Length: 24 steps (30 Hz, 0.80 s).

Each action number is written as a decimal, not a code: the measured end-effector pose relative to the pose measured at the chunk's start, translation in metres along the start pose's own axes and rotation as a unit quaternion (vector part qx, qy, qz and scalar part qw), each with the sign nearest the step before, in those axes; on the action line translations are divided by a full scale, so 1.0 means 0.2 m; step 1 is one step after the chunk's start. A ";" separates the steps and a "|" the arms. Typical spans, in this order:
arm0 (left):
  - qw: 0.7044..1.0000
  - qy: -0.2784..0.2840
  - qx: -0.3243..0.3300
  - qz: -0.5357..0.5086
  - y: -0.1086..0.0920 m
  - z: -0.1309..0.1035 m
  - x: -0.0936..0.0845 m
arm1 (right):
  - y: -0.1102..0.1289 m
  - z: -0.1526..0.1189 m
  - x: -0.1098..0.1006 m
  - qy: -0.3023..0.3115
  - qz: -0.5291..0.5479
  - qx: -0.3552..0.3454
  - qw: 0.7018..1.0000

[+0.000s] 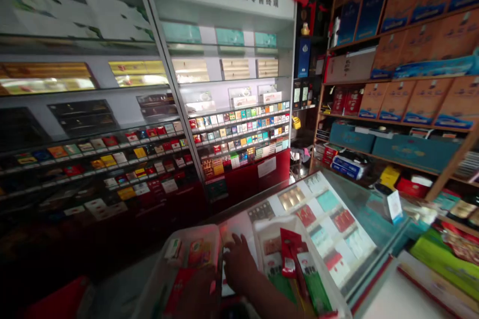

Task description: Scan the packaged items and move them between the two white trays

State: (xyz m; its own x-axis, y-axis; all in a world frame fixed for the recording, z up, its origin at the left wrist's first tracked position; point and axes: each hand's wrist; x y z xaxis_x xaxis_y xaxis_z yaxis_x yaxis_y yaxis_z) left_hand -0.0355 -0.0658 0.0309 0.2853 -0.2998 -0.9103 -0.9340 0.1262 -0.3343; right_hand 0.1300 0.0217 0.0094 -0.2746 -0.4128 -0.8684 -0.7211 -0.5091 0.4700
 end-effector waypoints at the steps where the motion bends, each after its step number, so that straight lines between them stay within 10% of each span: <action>1: 1.000 0.013 -0.004 -0.003 -0.01 0.06 0.01 | -0.02 -0.03 -0.02 -0.001 -0.001 0.003 1.000; 16: 0.988 0.049 0.149 -0.004 -0.29 0.35 0.07 | -0.45 -0.43 -0.02 -0.130 -0.024 0.103 0.986; 24: 0.977 0.133 0.144 -0.083 -0.54 0.53 0.12 | -0.67 -0.64 -0.02 -0.129 0.016 0.311 0.942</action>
State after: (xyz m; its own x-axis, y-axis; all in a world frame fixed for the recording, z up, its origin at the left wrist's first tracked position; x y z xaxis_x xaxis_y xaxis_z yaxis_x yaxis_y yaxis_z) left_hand 0.0958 0.0144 0.0196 0.3268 -0.5685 -0.7550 -0.7689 0.3046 -0.5622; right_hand 0.3100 -0.0047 -0.0300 -0.3895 -0.1818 -0.9029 -0.9210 0.0735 0.3825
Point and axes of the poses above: each hand's wrist, its own z-axis towards the middle knuckle, its own x-axis out of the palm, y = z × x, and after that the axes turned 14 degrees about y, right-handed
